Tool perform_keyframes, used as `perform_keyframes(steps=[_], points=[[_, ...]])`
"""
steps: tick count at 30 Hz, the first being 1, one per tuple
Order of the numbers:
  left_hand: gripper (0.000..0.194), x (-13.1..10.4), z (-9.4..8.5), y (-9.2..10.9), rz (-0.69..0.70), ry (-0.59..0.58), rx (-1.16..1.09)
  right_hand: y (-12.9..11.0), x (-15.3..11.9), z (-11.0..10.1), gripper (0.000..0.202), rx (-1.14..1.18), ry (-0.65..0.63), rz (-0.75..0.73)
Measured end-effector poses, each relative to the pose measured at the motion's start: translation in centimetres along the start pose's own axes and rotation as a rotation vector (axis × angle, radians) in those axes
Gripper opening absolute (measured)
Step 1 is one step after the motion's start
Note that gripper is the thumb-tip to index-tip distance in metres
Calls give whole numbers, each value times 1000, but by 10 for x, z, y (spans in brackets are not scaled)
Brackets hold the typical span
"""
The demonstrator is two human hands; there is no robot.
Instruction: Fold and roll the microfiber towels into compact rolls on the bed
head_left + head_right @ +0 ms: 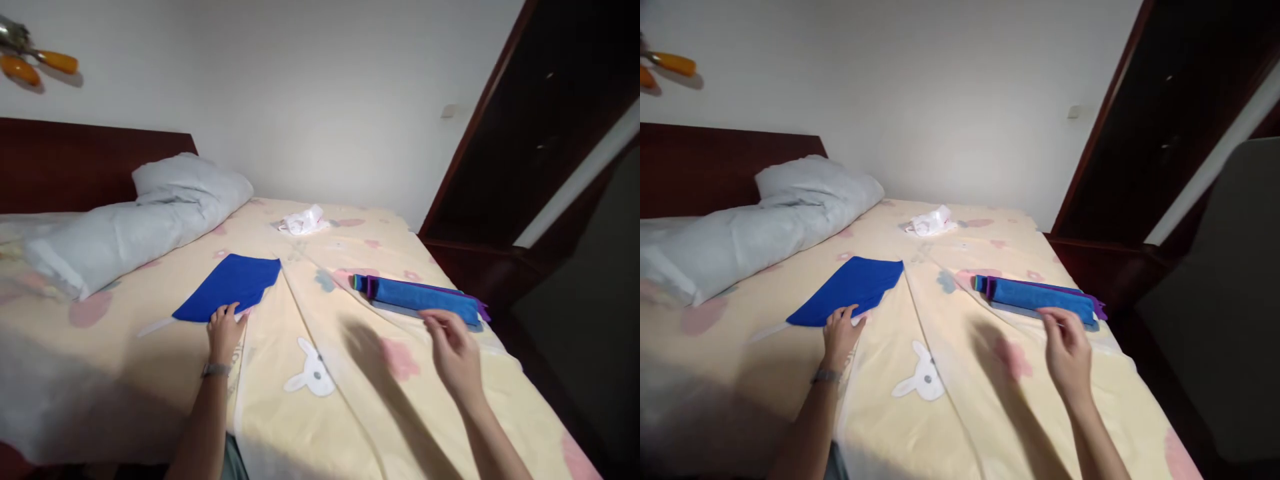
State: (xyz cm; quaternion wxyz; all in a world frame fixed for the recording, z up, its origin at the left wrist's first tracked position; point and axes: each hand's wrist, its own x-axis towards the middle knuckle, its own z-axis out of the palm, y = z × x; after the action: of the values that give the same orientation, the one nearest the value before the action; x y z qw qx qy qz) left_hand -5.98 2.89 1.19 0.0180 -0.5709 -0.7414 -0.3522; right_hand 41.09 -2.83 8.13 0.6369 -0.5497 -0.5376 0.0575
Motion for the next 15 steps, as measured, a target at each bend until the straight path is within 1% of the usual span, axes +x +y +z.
perform_keyframes(steps=[2, 4, 6, 9, 11, 12, 13, 15], points=[[34, -1, -8, -18, -16, 0, 62, -33, -28, 27, 24, 38, -203, 8], [29, 3, -9, -25, -6, -10, 74, -50, -58, 51, 26, 76, -359, 95], [25, 9, -10, -25, 10, -7, 68, -52, -86, 69, 30, 107, -453, 195], [26, 16, -17, -16, 72, -15, 14, -41, -113, 84, 36, 121, -520, 313], [26, 10, -24, 2, 146, -45, -50, -35, -119, 89, 39, 122, -574, 371], [25, 1, -28, 17, 188, -64, -83, -34, -118, 90, 41, 133, -604, 393], [25, -12, -32, 34, 237, -96, -129, -34, -117, 91, 43, 154, -637, 424], [23, -51, -40, 76, 358, -201, -235, -37, -112, 93, 48, 233, -710, 521]])
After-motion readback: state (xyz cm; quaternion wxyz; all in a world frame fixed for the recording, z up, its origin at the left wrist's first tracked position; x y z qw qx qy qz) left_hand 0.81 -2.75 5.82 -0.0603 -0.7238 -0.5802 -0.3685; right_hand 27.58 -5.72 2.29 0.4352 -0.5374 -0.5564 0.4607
